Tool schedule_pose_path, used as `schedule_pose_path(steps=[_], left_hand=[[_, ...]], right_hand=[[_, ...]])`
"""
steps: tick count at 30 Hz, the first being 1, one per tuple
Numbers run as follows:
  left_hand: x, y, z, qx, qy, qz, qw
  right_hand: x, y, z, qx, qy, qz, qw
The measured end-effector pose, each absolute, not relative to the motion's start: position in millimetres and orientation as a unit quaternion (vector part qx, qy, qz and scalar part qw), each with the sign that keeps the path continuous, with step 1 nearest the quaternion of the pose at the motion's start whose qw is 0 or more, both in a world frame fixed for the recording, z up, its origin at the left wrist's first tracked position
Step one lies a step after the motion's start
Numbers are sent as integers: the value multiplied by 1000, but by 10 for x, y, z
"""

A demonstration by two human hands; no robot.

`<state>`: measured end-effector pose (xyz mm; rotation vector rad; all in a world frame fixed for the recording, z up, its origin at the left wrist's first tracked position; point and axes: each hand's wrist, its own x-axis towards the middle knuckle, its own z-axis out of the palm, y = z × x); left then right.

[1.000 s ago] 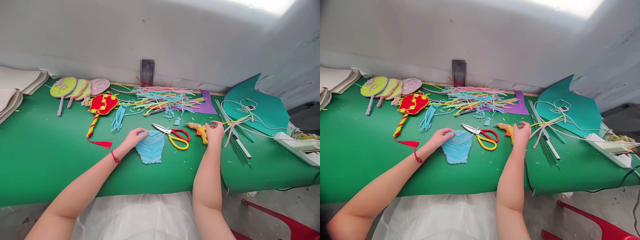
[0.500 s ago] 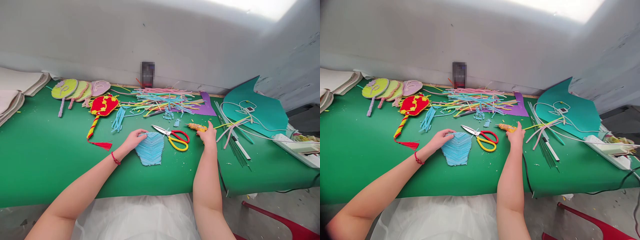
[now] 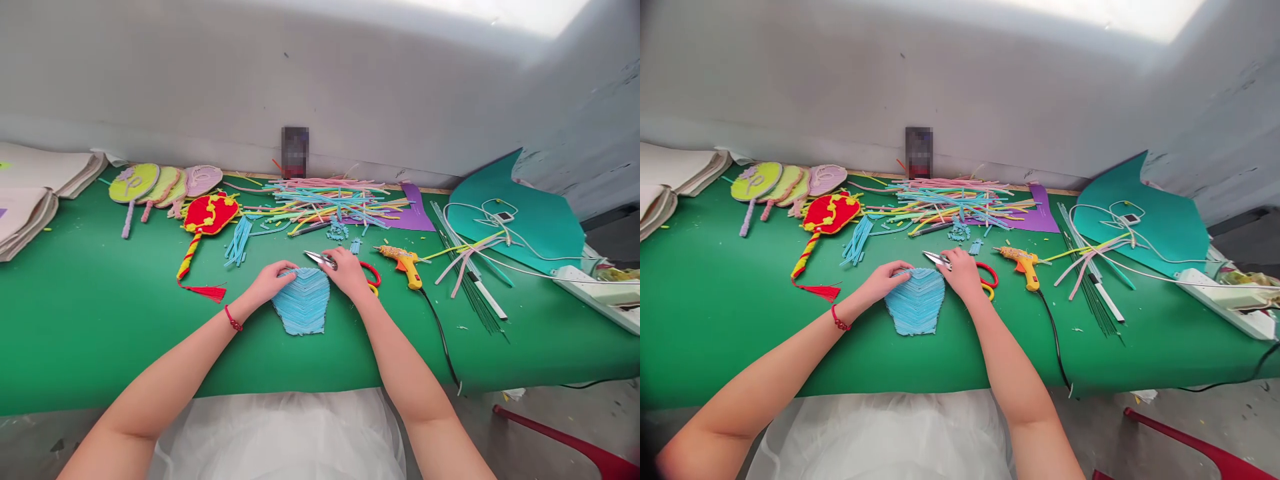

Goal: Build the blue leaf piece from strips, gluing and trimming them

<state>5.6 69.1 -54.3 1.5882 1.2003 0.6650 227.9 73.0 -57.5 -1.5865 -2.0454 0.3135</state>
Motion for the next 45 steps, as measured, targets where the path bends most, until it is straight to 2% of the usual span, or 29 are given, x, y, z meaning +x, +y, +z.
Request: schedule_pose_path(steps=[3, 11, 16, 19, 21, 25, 32, 39, 45], left_hand=[[55, 694, -553, 662, 495, 269, 494], [63, 692, -543, 644, 501, 264, 515], [69, 689, -520, 647, 503, 264, 509], [68, 682, -514, 644, 507, 268, 506], [67, 676, -516, 640, 510, 272, 506], [67, 674, -534, 633, 511, 284, 507], [69, 678, -538, 635, 512, 287, 502], [66, 673, -516, 602, 519, 300, 528], [47, 673, -529, 596, 503, 297, 551]], right_hand=[[2233, 739, -620, -570, -776, 117, 243], [2409, 788, -575, -563, -748, 140, 322], [2530, 792, -558, -608, -719, 132, 310], [2580, 740, -472, -583, -735, 126, 321], [2618, 684, -403, -543, -766, 172, 299], [2656, 593, -338, -507, -804, 248, 189], [2540, 558, -309, -504, -807, 268, 155], [2592, 563, -271, -511, -790, 293, 169], [2528, 569, -311, -537, -761, 291, 220]])
